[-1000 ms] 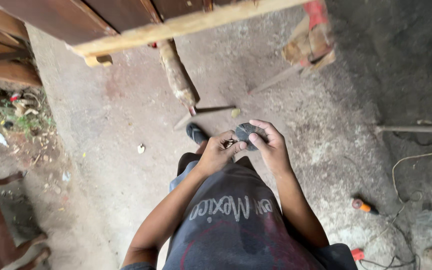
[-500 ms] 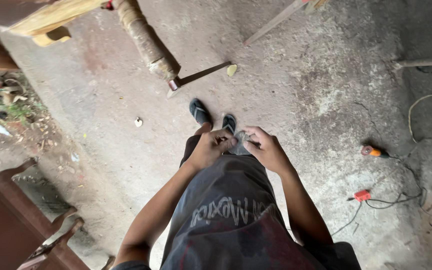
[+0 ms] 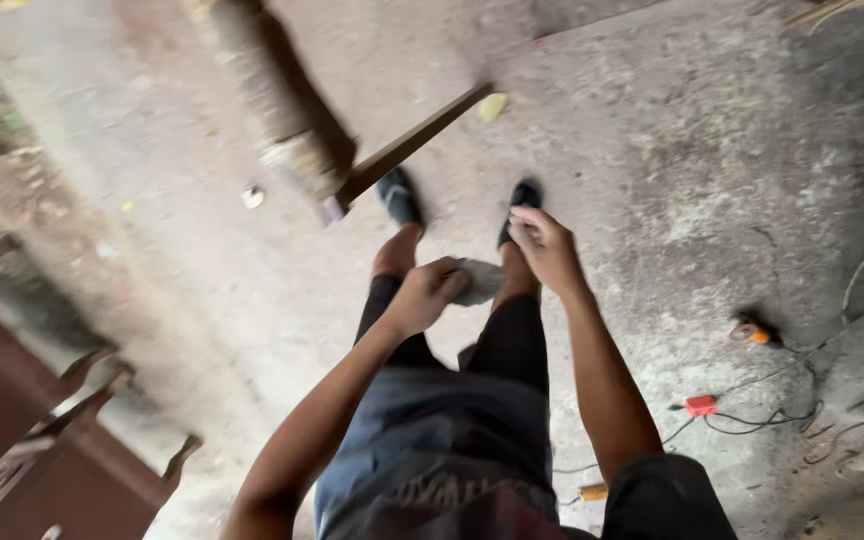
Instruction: The person sands the surface of a large wooden panel and its edges using sandpaper held in their hands, moving the sandpaper back and forth along the grain of the wood.
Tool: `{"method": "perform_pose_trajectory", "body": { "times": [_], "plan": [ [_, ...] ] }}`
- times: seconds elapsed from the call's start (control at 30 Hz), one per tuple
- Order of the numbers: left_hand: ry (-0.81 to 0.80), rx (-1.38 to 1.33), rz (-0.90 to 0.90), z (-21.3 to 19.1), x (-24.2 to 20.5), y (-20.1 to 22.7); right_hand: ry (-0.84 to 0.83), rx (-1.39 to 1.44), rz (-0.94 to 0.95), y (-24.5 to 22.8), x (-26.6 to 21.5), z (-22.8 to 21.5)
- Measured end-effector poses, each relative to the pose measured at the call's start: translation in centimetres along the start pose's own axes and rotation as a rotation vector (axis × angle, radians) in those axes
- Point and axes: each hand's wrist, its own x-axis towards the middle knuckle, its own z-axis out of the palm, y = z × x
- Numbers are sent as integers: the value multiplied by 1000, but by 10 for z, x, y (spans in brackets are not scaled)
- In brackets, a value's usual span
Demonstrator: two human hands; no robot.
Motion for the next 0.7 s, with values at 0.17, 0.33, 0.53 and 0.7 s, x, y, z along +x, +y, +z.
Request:
{"method": "perform_pose_trajectory", "body": {
  "times": [0.17,0.33,0.53,0.7],
  "plan": [
    [194,-124,-129,23,61,-63,-153,-651,61,211,122,26],
    [273,-190,-264,51,90,-119,-355,-1132,-54,350,205,65],
    [260,-323,-321,46,105,-166,-262,-1366,-286,398,288,105],
    [301,-336,-440,54,110,-176,-190,-1414,-386,408,291,104]
  ]
}}
